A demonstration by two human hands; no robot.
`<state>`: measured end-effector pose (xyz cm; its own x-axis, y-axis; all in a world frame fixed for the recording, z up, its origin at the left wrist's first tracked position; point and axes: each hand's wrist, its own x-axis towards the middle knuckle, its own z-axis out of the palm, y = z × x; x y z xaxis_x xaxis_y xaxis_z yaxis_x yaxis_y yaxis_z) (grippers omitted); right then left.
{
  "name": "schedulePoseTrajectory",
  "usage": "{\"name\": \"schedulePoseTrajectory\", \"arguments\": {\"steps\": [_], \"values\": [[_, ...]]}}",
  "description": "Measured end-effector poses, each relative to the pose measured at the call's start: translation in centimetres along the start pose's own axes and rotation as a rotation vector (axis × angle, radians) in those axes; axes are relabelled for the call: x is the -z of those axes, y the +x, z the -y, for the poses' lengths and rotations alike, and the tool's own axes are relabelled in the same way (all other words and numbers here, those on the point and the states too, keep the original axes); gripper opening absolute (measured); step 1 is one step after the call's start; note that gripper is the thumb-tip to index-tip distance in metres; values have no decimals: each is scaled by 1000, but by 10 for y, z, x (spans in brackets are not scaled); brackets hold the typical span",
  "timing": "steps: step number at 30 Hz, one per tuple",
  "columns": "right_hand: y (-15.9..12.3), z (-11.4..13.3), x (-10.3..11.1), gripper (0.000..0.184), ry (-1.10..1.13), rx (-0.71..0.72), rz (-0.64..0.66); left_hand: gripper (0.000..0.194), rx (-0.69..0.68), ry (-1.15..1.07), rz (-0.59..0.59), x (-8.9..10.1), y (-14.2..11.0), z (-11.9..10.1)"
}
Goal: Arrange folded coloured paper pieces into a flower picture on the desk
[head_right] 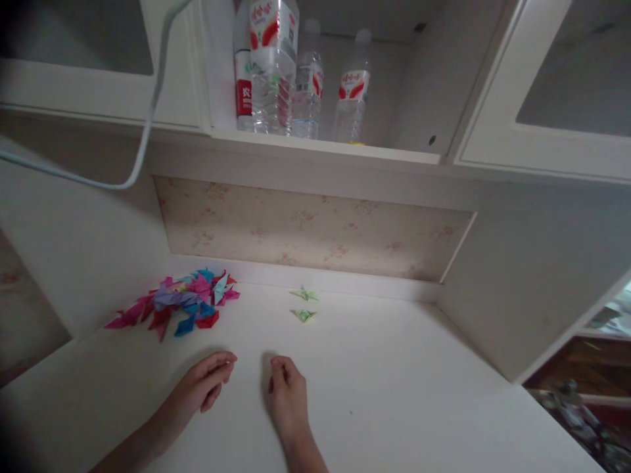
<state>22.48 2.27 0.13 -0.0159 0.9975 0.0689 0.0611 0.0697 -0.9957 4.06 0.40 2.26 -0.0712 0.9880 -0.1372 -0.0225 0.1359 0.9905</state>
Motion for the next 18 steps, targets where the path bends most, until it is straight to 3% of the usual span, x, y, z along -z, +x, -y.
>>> {"name": "schedulePoseTrajectory", "arguments": {"steps": [3,9,18], "values": [[1,-2,0,35,7,-8,-17,46,95,-98,25,1,-14,-1],[2,-4,0,34,14,-25,-13,42,184,-105,253,2,-25,-7],[2,-6,-1,38,24,-54,-17,48,216,-20,254,-1,-22,-5]]}}
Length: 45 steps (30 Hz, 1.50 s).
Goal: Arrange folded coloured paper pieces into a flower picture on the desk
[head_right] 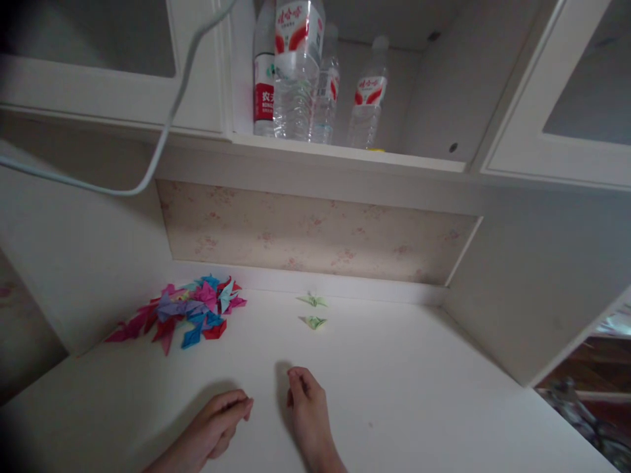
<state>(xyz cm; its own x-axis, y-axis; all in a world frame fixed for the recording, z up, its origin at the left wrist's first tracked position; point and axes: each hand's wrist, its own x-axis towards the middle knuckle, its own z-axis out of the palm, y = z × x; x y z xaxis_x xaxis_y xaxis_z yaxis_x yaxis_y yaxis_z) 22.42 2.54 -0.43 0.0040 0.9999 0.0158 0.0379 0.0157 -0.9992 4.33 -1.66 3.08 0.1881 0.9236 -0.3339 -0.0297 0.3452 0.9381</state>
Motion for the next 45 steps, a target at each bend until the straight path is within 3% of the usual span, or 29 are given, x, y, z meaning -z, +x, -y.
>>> {"name": "schedulePoseTrajectory", "arguments": {"steps": [20,30,45], "values": [[-5,4,1,39,-4,-5,18,47,-19,-50,-7,2,-2,-2],[-5,5,1,36,-36,4,35,31,-47,-46,35,7,-4,4],[-9,8,4,39,-27,-36,42,32,-55,-92,19,4,-6,-4]]}}
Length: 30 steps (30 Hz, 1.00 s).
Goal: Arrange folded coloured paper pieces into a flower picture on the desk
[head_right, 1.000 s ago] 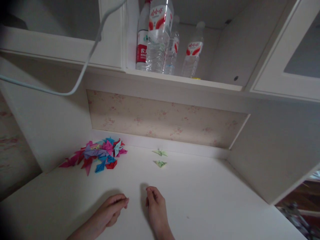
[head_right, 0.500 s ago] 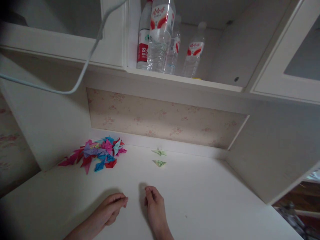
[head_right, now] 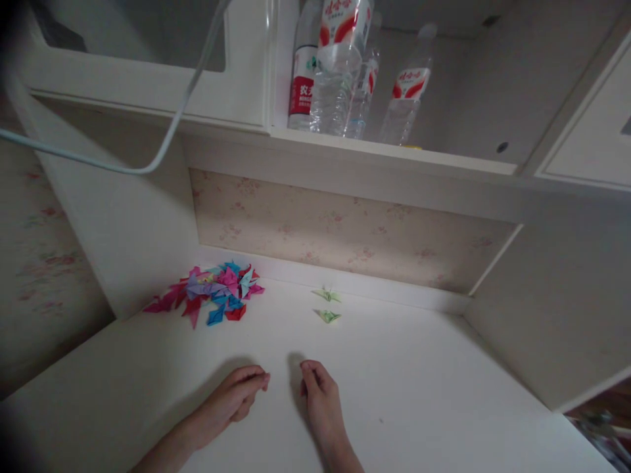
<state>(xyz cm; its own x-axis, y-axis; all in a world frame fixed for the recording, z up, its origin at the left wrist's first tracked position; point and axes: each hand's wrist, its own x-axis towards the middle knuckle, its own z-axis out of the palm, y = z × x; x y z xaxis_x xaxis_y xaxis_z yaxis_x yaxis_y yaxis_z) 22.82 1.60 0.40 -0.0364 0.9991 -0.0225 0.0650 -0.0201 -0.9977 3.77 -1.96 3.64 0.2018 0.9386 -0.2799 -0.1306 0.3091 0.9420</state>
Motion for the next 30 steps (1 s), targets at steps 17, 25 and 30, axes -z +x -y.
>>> {"name": "schedulePoseTrajectory", "arguments": {"steps": [17,25,30], "values": [[19,40,-100,30,135,-46,109,33,-40,-193,8,20,-3,-2],[109,36,-173,26,-22,-128,157,28,-70,-226,-104,29,4,-1],[123,27,-189,23,-84,-121,240,33,-67,-224,-98,30,6,2]]}}
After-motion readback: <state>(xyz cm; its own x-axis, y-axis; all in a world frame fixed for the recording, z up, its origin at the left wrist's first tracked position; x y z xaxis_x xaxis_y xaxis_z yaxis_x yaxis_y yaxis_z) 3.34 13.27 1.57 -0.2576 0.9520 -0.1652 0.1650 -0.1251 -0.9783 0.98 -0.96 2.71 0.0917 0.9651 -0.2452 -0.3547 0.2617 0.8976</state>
